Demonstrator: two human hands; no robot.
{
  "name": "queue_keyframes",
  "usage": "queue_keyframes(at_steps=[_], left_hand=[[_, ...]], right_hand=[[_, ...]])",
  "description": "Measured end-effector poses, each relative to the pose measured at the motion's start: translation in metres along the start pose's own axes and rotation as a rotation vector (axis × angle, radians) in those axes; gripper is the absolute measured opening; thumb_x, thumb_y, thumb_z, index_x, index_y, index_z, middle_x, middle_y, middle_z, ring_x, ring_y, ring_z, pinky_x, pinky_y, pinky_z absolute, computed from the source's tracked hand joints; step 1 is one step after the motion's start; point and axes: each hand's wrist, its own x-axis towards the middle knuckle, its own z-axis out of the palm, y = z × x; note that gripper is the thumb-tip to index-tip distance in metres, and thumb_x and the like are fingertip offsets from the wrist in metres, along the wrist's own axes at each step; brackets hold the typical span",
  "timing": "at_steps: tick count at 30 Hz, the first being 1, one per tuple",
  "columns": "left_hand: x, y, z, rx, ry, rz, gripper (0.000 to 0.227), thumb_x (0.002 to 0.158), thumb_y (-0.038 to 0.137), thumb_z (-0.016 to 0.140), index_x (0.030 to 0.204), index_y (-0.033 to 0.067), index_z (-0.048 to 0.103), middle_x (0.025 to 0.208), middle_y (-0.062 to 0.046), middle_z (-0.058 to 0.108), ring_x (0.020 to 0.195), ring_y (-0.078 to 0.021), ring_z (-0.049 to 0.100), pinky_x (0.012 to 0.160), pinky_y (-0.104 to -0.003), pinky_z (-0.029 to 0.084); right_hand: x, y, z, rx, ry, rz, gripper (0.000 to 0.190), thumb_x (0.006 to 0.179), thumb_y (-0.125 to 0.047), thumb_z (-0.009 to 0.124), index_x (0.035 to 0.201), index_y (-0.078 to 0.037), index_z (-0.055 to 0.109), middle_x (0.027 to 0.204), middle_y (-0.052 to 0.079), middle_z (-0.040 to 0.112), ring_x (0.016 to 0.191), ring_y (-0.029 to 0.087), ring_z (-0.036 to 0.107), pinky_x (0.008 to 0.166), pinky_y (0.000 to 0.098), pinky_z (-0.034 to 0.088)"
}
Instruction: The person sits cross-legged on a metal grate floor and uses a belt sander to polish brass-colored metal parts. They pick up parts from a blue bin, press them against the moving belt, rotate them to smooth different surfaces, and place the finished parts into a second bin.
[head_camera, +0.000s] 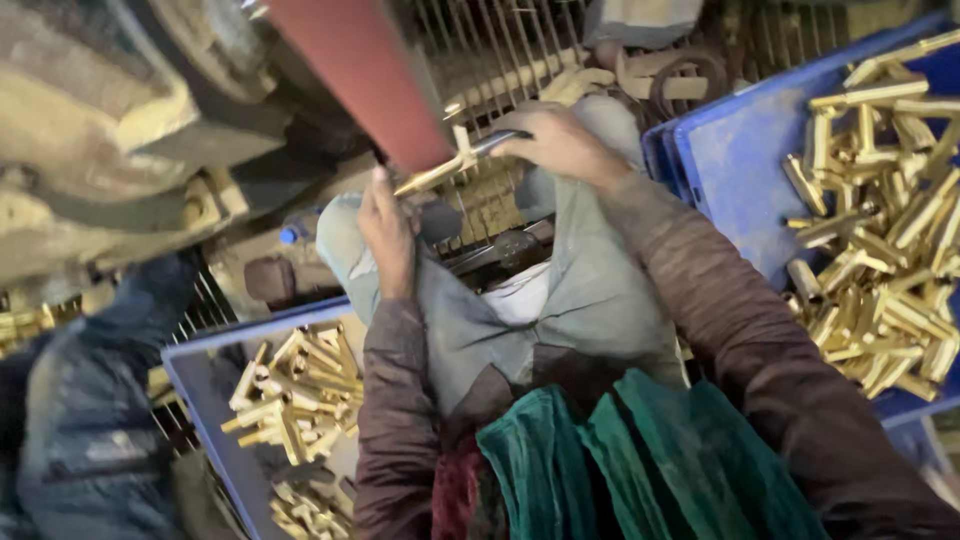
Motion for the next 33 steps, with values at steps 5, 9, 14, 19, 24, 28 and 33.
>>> queue_keyframes(at_steps=[5, 9, 14, 19, 24, 28, 33], left_hand=[[0.011, -0.019, -0.006, -0.035, 0.032, -0.019, 0.043, 0.111, 0.040, 0.047, 0.095, 0.0029, 0.061, 0.058, 0.002, 0.045, 0.044, -0.0079, 0.042, 0.040, -0.025, 0.034], [0.013, -0.030, -0.017, 0.012, 0.011, 0.014, 0.041, 0.112, 0.039, 0.044, 0.096, 0.0040, 0.059, 0.063, 0.001, 0.049, 0.048, -0.0077, 0.045, 0.042, -0.024, 0.035], [0.022, -0.033, -0.014, 0.009, 0.099, -0.067, 0.042, 0.112, 0.038, 0.042, 0.091, 0.0039, 0.057, 0.067, -0.001, 0.054, 0.051, -0.0093, 0.052, 0.044, -0.024, 0.039], [0.027, -0.021, -0.008, -0.050, 0.035, -0.085, 0.044, 0.111, 0.041, 0.044, 0.091, 0.0041, 0.057, 0.068, -0.003, 0.055, 0.048, -0.0105, 0.048, 0.041, -0.024, 0.037], [0.003, 0.015, -0.015, -0.054, -0.076, -0.191, 0.045, 0.110, 0.044, 0.044, 0.096, 0.0054, 0.062, 0.061, -0.002, 0.054, 0.043, -0.0111, 0.049, 0.038, -0.025, 0.033], [-0.047, 0.035, -0.018, 0.124, -0.043, -0.080, 0.046, 0.111, 0.040, 0.044, 0.093, 0.0046, 0.067, 0.061, -0.002, 0.056, 0.045, -0.0098, 0.047, 0.041, -0.026, 0.035], [-0.100, 0.081, -0.013, 0.467, -0.026, 0.390, 0.036, 0.112, 0.027, 0.052, 0.097, 0.0009, 0.071, 0.067, -0.007, 0.053, 0.057, -0.0168, 0.049, 0.056, -0.032, 0.039]], right_hand=[[0.009, -0.001, 0.004, 0.016, -0.042, 0.010, 0.033, 0.092, -0.033, 0.075, 0.116, -0.011, 0.076, 0.105, 0.016, 0.073, 0.101, 0.036, 0.068, 0.088, 0.0458, 0.051], [0.010, -0.002, 0.007, 0.059, -0.070, 0.097, 0.030, 0.091, -0.034, 0.074, 0.110, -0.011, 0.076, 0.102, 0.016, 0.073, 0.100, 0.034, 0.068, 0.087, 0.0458, 0.051], [0.014, 0.001, 0.012, 0.066, 0.003, 0.029, 0.026, 0.089, -0.032, 0.073, 0.098, -0.007, 0.076, 0.095, 0.016, 0.073, 0.095, 0.037, 0.068, 0.083, 0.0472, 0.051], [0.021, 0.003, 0.005, 0.096, -0.138, 0.159, 0.034, 0.092, -0.039, 0.072, 0.105, -0.007, 0.076, 0.090, 0.018, 0.073, 0.084, 0.034, 0.070, 0.074, 0.0449, 0.052], [0.003, -0.020, -0.014, 0.083, -0.237, 0.225, 0.042, 0.093, -0.045, 0.072, 0.108, -0.006, 0.076, 0.089, 0.018, 0.074, 0.078, 0.029, 0.071, 0.073, 0.0420, 0.053], [-0.080, -0.069, -0.012, 0.156, 0.010, 0.039, 0.035, 0.091, -0.034, 0.074, 0.114, -0.007, 0.076, 0.094, 0.013, 0.075, 0.081, 0.025, 0.072, 0.074, 0.0391, 0.054], [-0.140, -0.130, 0.018, -0.011, 0.479, 0.045, 0.033, 0.086, -0.018, 0.083, 0.110, 0.000, 0.070, 0.102, 0.015, 0.067, 0.092, 0.033, 0.067, 0.080, 0.0393, 0.055]])
